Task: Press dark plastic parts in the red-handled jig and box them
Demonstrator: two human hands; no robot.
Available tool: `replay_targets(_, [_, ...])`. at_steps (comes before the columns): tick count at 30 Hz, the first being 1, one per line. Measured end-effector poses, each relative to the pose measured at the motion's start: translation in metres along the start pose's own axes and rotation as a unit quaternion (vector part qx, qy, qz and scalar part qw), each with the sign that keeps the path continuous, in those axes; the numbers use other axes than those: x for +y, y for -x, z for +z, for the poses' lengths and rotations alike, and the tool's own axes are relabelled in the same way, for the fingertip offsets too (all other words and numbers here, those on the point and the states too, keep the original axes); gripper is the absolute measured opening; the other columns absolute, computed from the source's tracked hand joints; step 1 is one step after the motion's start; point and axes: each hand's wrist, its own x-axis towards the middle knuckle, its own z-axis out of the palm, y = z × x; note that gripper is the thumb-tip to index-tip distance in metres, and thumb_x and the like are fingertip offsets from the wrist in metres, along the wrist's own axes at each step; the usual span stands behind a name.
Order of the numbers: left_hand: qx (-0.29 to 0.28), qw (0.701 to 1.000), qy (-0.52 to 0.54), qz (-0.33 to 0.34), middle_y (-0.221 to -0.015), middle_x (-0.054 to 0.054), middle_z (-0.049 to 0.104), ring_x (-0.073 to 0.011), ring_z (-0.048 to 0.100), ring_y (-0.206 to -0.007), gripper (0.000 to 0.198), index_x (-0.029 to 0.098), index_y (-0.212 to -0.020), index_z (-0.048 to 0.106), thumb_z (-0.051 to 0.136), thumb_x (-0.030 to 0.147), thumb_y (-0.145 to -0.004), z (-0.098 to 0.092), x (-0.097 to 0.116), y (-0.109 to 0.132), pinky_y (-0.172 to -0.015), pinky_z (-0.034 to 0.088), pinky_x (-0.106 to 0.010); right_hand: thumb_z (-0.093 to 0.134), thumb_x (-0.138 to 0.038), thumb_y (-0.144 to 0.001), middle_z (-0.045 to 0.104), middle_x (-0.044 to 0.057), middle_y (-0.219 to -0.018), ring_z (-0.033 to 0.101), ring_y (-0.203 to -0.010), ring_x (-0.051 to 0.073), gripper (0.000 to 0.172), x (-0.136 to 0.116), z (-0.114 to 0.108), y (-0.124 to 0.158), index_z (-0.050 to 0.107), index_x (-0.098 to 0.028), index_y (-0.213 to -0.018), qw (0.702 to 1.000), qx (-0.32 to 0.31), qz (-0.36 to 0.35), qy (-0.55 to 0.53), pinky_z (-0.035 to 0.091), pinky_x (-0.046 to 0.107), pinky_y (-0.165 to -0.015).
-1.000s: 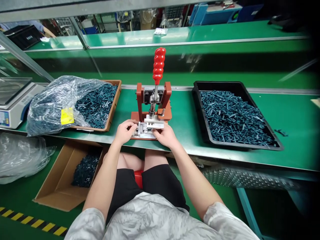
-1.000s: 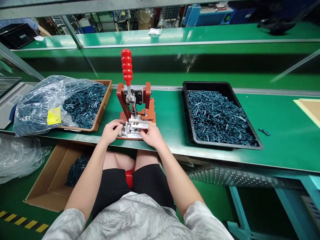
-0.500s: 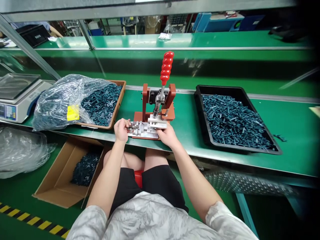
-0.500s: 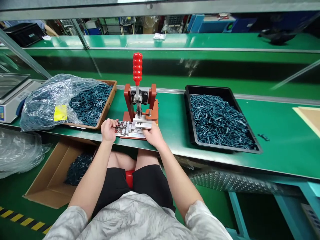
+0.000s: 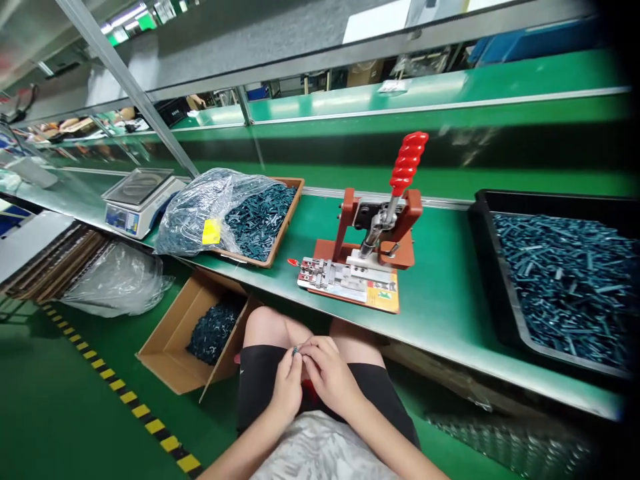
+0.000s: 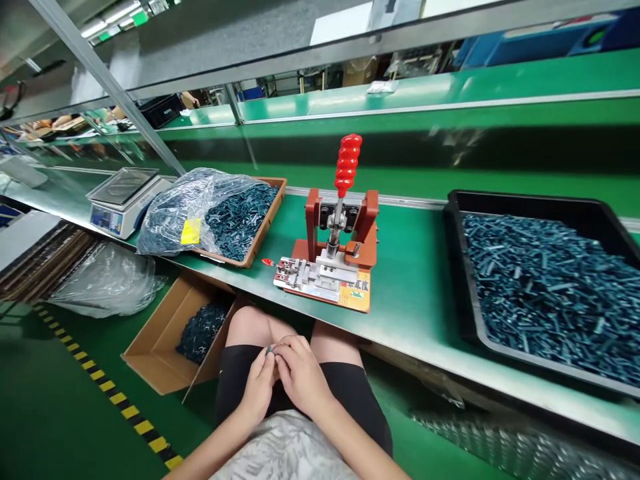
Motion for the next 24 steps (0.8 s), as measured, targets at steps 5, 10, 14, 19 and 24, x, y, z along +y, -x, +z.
replay_targets(5, [0.139, 0.978, -0.138, 0.067, -0.106, -0.018, 0.077, -0.0248, 0.077, -0.082, 0.062, 0.015, -0.116, 0.063, 0.051, 0.07, -0.091, -0.117, 0.026, -0.04, -0.077, 0.063, -0.04, 0.053, -0.015, -0.097, 0.066, 0.01, -0.122, 0.066, -0.111, 0.024, 0.034, 0.017, -0.058, -0.004, 0.063, -0.027, -0.128, 0.996, 0.029, -0.028, 0.079, 0.06, 0.039, -0.092])
replay_targets(10, [0.204, 0.836, -0.508, -0.019, -0.108, -0.022, 0.077, -0.0379, 0.075, -0.102, 0.036, 0.014, -0.104, 0.066, 0.053, 0.042, -0.086, -0.255, 0.065, -0.089, -0.097, 0.057, -0.058, 0.058, -0.019, -0.094, 0.072, 0.007, -0.098, 0.069, -0.087, 0.027, 0.026, 0.029, -0.205, 0.008, 0.069, -0.031, -0.115, 0.916, 0.286, -0.049, 0.276, 0.058, 0.042, -0.081])
replay_targets(14, [0.145, 0.788, -0.585, 0.125, -0.116, -0.021, 0.075, -0.0379, 0.07, -0.118, 0.035, 0.016, -0.1, 0.068, 0.054, 0.041, -0.08, -0.254, 0.116, -0.121, -0.108, 0.053, -0.055, 0.052, -0.028, -0.096, 0.073, 0.01, -0.1, 0.07, -0.089, 0.031, 0.025, 0.04, -0.302, 0.02, 0.072, -0.032, -0.11, 0.84, 0.324, 0.129, 0.416, 0.057, 0.045, -0.085])
replay_targets(19, [0.093, 0.711, -0.549, 0.428, -0.119, -0.013, 0.073, -0.031, 0.068, -0.115, 0.042, 0.021, -0.109, 0.067, 0.048, 0.052, -0.088, -0.155, 0.205, -0.178, -0.112, 0.051, -0.048, 0.062, -0.021, -0.09, 0.074, 0.015, -0.107, 0.07, -0.1, 0.028, 0.025, 0.053, -0.336, 0.016, 0.074, -0.015, -0.111, 0.831, 0.125, 0.309, 0.445, 0.053, 0.038, -0.095])
replay_targets(24, [0.09, 0.725, -0.607, 0.312, -0.085, -0.007, 0.071, -0.0316, 0.069, -0.102, 0.025, 0.022, -0.081, 0.064, 0.06, 0.044, -0.073, -0.071, 0.258, -0.244, -0.106, 0.054, -0.053, 0.057, -0.014, -0.092, 0.073, 0.012, -0.095, 0.068, -0.089, 0.025, 0.02, 0.073, -0.329, 0.016, 0.076, -0.017, -0.098, 0.832, 0.18, 0.298, 0.433, 0.051, 0.036, -0.091])
